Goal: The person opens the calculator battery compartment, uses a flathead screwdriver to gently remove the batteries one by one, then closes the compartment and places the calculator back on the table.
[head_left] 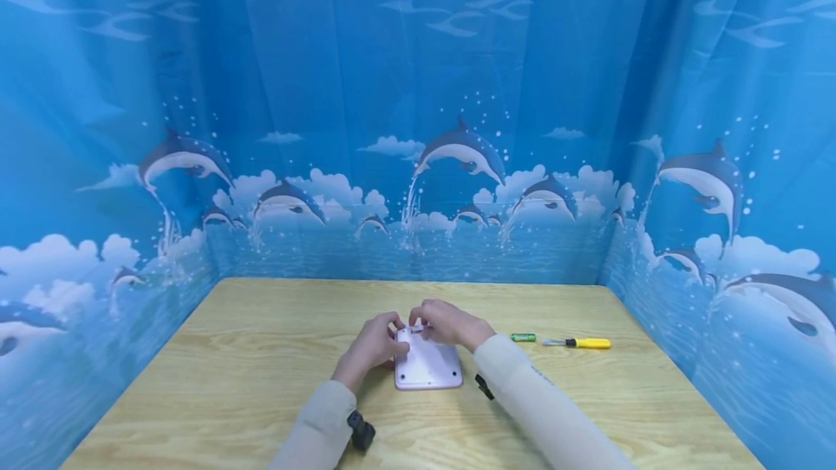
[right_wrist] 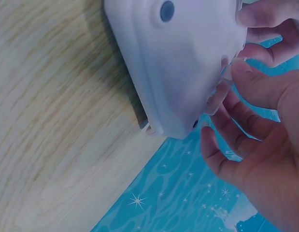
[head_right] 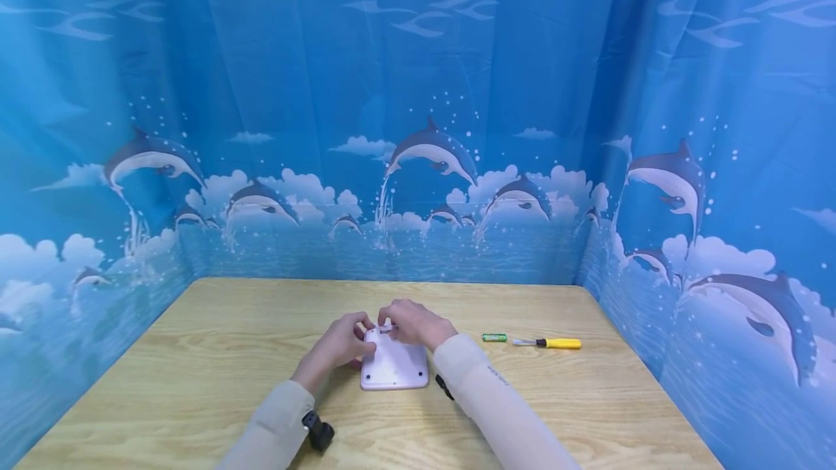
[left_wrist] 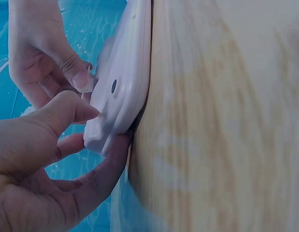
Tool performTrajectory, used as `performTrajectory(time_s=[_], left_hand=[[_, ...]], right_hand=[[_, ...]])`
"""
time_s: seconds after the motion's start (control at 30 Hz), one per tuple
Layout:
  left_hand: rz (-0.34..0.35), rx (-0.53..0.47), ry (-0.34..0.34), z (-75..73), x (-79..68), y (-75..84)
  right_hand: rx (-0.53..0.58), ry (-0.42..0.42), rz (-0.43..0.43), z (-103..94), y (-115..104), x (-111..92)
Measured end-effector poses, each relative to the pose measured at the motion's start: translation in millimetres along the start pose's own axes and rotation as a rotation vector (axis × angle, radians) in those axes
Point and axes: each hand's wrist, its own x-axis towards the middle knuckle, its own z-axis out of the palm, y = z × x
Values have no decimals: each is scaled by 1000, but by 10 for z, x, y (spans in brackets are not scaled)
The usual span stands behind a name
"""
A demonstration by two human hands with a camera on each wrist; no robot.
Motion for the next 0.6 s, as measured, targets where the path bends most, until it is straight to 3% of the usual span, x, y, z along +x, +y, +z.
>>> performTrajectory(time_s=[0.6], left_hand=[[2,-7,7,-2,-8,-8]], right_hand=[[-9,-9,27,-2,-27,-22]])
